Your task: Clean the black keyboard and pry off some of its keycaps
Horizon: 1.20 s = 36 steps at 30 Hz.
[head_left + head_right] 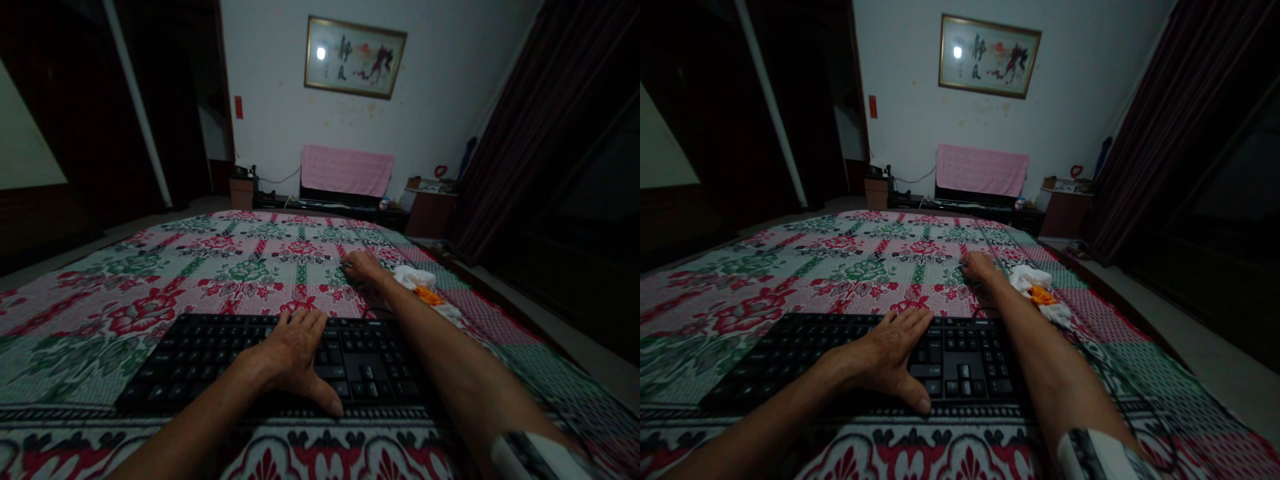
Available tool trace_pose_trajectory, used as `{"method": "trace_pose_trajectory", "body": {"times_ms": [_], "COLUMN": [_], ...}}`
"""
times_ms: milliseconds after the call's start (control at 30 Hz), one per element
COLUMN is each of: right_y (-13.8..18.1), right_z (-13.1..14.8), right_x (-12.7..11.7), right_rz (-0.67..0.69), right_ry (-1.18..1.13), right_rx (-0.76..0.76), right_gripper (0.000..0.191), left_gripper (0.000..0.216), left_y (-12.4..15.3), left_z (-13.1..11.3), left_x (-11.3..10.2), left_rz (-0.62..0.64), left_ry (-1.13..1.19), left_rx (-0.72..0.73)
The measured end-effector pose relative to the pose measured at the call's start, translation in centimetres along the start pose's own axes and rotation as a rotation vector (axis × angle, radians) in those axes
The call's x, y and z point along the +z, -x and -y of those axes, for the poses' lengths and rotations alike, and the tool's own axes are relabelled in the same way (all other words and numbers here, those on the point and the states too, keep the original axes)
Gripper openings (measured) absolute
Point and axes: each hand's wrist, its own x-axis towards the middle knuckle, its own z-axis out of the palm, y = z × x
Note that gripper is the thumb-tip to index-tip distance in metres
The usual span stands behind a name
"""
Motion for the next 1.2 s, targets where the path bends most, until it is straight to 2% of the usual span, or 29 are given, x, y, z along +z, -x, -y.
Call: {"method": "trace_pose_trajectory", "body": {"times_ms": [100,433,1200], "right_y": [-0.3,0.1,0.1], "right_z": [0.2,-0.2,0.0], "right_x": [0.4,1.1,1.2], "right_rz": [0.0,-0.045,-0.046], "right_ry": [0.004,0.019,0.045], "right_rx": [0.011,0.035,-0.008], "right_gripper": [0.029,0.031,0.033], "left_gripper": [0.123,0.122,0.124], "left_y": [0.1,-0.1,0.0], "left_z": [-0.1,-0.1,-0.3], "left_x": [-0.1,0.0,-0.2], "left_rz": [-0.005,-0.009,0.007], "left_ry": [0.0,-0.005,-0.006], "left_rx": [-0.001,0.004,-0.002]}}
